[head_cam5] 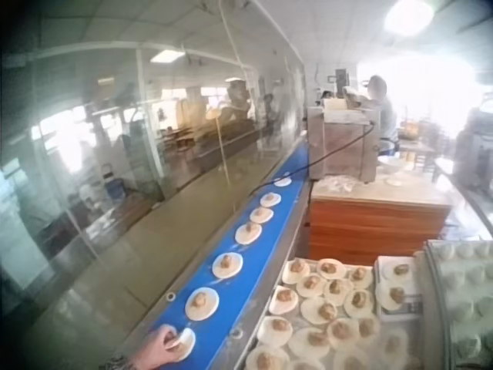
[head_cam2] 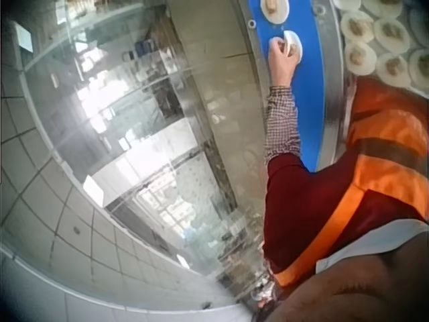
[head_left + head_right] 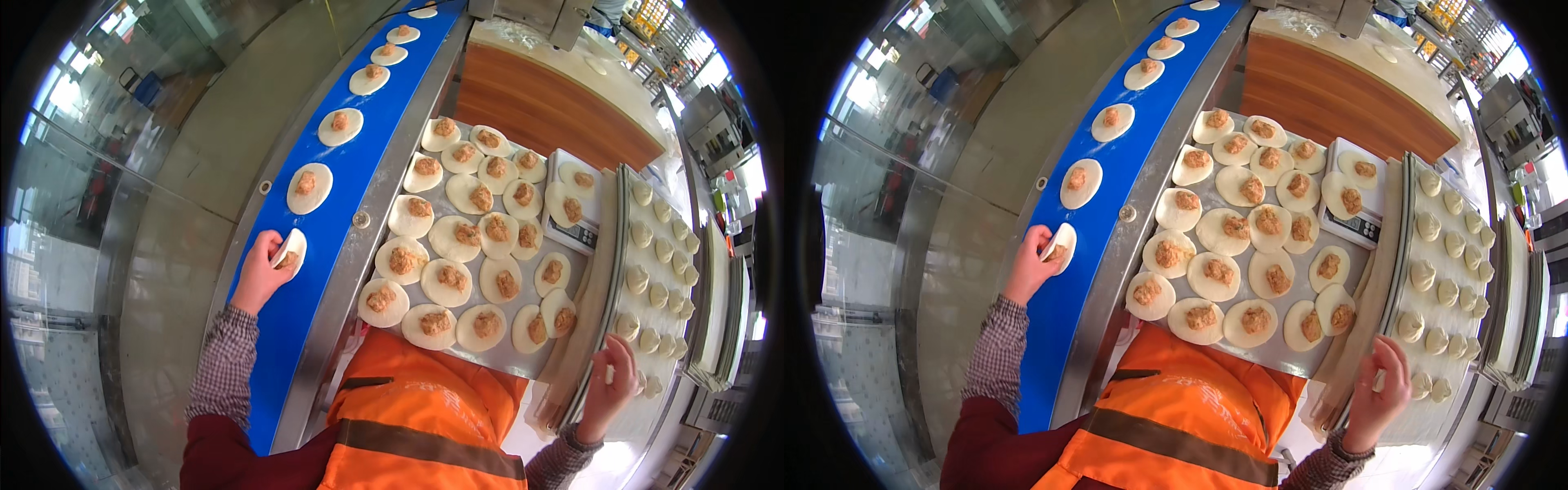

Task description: The person picks filled dough circles from a blue conveyor belt, folds them into dumplings by hand, and places the finished dumplings onto a tray. The process is repeated continuously throughout the clip.

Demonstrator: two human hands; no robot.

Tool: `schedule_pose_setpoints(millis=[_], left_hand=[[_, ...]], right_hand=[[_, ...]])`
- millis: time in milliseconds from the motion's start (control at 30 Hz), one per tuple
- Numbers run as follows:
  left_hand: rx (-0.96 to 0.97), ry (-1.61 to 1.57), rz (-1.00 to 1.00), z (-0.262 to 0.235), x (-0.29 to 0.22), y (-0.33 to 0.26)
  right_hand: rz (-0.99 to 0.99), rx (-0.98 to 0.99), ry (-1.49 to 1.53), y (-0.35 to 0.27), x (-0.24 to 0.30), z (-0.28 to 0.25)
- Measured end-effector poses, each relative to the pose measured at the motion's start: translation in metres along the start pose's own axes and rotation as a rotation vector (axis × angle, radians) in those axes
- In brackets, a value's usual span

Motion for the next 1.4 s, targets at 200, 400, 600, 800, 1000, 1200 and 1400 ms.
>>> schedule_pose_setpoints(millis=[200,400,600,800,1000,1200,1400], left_hand=[[-0.027,-1.603,-0.431,0.033,-0.006,-0.058],[0.537,-1.949,-0.499,0.129,-0.115,-0.1],[0.896,-1.644,-0.465,0.168,-0.17,-0.123],[0.856,-1.239,-0.335,0.18,-0.178,-0.127],[0.9,-0.684,-0.08,0.183,-0.175,-0.127],[1.061,-0.515,0.07,0.189,-0.178,-0.123],[1.132,-0.315,0.292,0.199,-0.187,-0.112]], right_hand=[[-0.132,0.206,0.285,-0.005,0.056,0.062],[0.055,0.53,0.63,-0.016,0.066,0.121],[0.461,0.673,0.984,-0.04,0.033,0.124],[0.302,0.599,0.645,-0.055,0.023,0.096],[-0.215,0.349,0.347,-0.086,0.033,0.099],[0.136,0.481,0.55,-0.093,0.018,0.11],[0.124,0.471,0.562,-0.092,0.013,0.114]])
Point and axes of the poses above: each hand's wrist, its own y-axis towards the middle knuckle, its own z-axis out of the palm, x = y × z, the point moved 4 cm from there along y, towards the middle knuckle, and after that the axes turned 3 degrees about y, right-handed, at the moved point
